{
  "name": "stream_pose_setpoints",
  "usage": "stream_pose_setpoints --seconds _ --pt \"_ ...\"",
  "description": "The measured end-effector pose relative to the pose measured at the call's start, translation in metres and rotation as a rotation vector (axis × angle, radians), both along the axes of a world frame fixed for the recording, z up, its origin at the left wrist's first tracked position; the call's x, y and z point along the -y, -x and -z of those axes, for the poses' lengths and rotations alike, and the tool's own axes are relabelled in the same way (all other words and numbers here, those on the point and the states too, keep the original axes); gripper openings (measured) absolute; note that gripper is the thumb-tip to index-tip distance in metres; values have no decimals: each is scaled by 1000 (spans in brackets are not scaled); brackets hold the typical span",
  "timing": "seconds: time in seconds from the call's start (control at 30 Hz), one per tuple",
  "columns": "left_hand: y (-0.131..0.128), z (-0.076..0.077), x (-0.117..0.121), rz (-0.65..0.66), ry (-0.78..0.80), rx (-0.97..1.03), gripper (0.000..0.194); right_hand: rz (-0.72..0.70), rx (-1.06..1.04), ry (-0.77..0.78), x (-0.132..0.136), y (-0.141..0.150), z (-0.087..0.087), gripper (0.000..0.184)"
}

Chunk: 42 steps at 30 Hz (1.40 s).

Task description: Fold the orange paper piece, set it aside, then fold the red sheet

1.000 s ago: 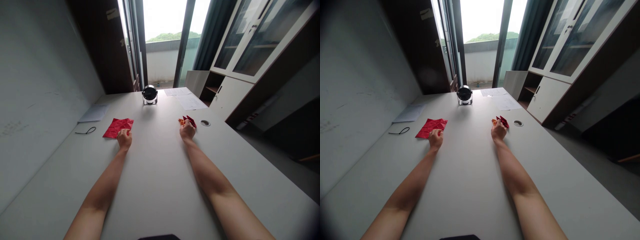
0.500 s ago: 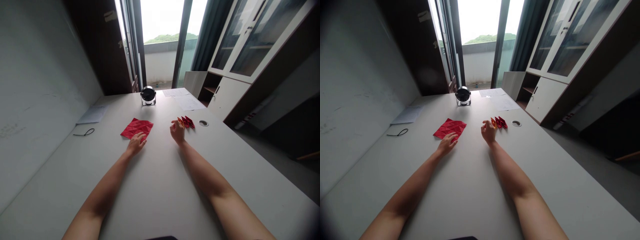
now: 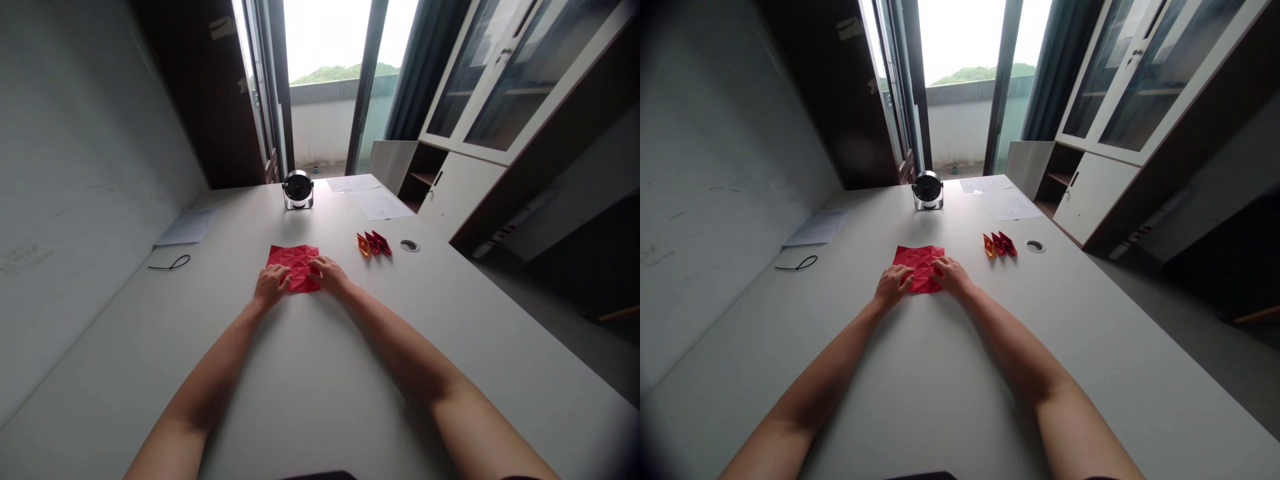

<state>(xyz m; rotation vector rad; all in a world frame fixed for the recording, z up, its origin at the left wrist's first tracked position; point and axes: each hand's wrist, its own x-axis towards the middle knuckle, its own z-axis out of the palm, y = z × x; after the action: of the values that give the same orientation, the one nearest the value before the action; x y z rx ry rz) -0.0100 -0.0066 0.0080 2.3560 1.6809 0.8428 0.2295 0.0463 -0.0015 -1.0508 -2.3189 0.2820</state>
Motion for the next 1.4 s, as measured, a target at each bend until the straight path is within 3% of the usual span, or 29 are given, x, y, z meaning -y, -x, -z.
stream_pose_setpoints --seconds 0.27,0.43,0.53,0.77,1.0,1.4 --pt "10 18 -8 -132 66 -66 67 -34 107 23 -5 -2 9 59" --pt "17 20 -11 -243 58 -4 66 27 107 54 -7 -4 9 62" --pt "25 20 -15 -335 46 61 58 55 115 70 -8 -4 9 59" --pt "23 17 -17 -248 71 286 49 41 121 56 -9 -3 9 46" --pt "26 21 -14 -423 49 37 56 26 93 45 -9 -4 9 31" --pt "21 17 -13 -236 32 63 45 -6 31 29 -8 -5 7 20"
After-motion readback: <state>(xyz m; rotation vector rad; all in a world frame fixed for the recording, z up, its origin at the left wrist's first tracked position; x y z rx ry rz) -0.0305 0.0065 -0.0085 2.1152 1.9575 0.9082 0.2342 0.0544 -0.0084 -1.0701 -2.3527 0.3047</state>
